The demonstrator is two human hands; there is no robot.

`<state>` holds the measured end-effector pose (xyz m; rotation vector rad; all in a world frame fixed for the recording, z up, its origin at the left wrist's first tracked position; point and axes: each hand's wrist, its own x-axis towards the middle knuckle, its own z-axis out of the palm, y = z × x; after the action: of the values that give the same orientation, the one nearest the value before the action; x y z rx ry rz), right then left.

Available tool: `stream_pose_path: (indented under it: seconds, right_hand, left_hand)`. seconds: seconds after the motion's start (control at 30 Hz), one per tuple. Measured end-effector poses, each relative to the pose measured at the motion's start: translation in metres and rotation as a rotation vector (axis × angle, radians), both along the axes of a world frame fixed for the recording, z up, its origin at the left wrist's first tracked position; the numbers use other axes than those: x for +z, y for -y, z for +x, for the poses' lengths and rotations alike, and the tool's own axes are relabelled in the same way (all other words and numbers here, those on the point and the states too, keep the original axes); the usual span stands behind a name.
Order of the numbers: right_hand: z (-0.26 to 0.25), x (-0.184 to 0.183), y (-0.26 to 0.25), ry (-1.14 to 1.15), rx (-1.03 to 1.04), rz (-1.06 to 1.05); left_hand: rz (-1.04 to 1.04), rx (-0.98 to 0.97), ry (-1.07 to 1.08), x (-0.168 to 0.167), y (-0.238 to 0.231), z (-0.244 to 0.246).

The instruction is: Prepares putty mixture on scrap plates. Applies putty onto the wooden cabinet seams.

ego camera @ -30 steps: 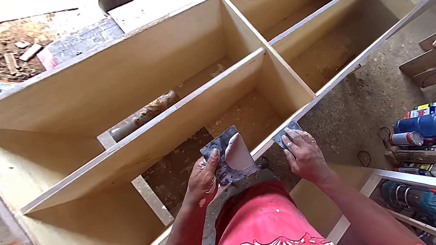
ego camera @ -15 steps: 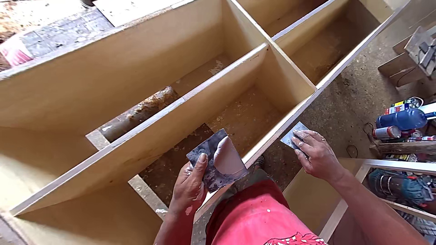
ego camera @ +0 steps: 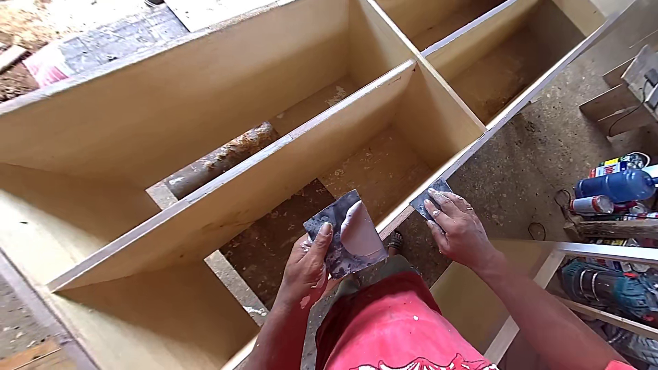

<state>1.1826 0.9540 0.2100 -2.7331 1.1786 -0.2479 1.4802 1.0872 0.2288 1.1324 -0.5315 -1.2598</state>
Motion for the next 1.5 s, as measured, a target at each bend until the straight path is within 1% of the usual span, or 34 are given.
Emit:
stream_pose_path:
  seconds: [0.1, 0.17, 0.27, 0.33, 0.43, 0.5, 0.6, 0.7, 0.73, 0.8, 0.87, 0.93, 1.1, 1.17, 1.27, 1.33, 1.43, 1.5]
  right_hand:
    - [-0.011, 0.022, -0.011, -0.059, -0.022, 0.088]
    - [-0.002, 0.045, -0.023, 0.024, 0.003, 0.053]
    - [0.042, 0.084, -0.052, 0.165, 0.115, 0.004]
    - [0.071, 0.094, -0.068, 0.190, 0.176, -0.016]
    - [0.092, 0.089, -0.079, 0.130, 0.197, -0.036]
    - [0.091, 0.079, -0.089, 0.082, 0.190, -0.019]
    - [0.067, 0.074, -0.099, 0.073, 0.159, 0.076]
    - [0.030, 0.071, -0.094, 0.188, 0.045, 0.216]
    - [0.017, 0.069, -0.087, 0.253, -0.013, 0.234]
    - [-0.002, 0.056, -0.070, 0.298, -0.087, 0.154]
    - [-0.007, 0.036, -0.055, 0.220, -0.094, 0.035]
    - [-0.004, 0.016, -0.044, 0.128, -0.066, -0.024]
    - [0.016, -0.006, -0.026, 0.032, -0.005, -0.057]
    - [0.012, -0.004, -0.027, 0.018, 0.003, -0.033]
    - [0.008, 0.018, -0.027, 0.028, 0.004, -0.032]
    - [0.012, 0.024, -0.021, 0.054, 0.005, -0.051]
    - [0.018, 0.011, -0.009, 0.024, 0.003, -0.026]
    - [0.009, 0.007, -0.009, 0.006, 0.006, -0.003]
  left_hand:
    - [-0.006, -0.052, 0.033, 0.006, 0.003, 0.003]
    - [-0.014, -0.093, 0.041, 0.007, 0.009, 0.006]
    - [-0.018, -0.162, 0.059, 0.006, 0.015, 0.004]
    - [-0.026, -0.218, 0.108, 0.009, 0.016, 0.004]
    - [-0.041, -0.241, 0.245, 0.016, 0.014, 0.000]
    - [-0.028, -0.227, 0.327, 0.018, 0.010, -0.002]
    - [0.009, -0.184, 0.417, 0.021, 0.002, 0.003]
    - [0.031, -0.102, 0.459, 0.026, -0.001, 0.017]
    - [0.031, -0.080, 0.452, 0.027, 0.000, 0.022]
    - [0.034, -0.038, 0.421, 0.025, 0.001, 0.030]
    - [0.025, -0.001, 0.345, 0.017, -0.002, 0.033]
    - [0.033, 0.021, 0.307, 0.009, -0.008, 0.030]
    - [0.069, 0.046, 0.251, -0.004, -0.023, 0.020]
    - [0.069, 0.047, 0.245, -0.008, -0.026, 0.017]
    - [0.046, 0.060, 0.219, -0.007, -0.028, 0.017]
    - [0.034, 0.064, 0.204, -0.005, -0.028, 0.016]
    - [0.031, 0.064, 0.180, -0.003, -0.029, 0.014]
    - [0.026, 0.070, 0.178, -0.001, -0.031, 0.014]
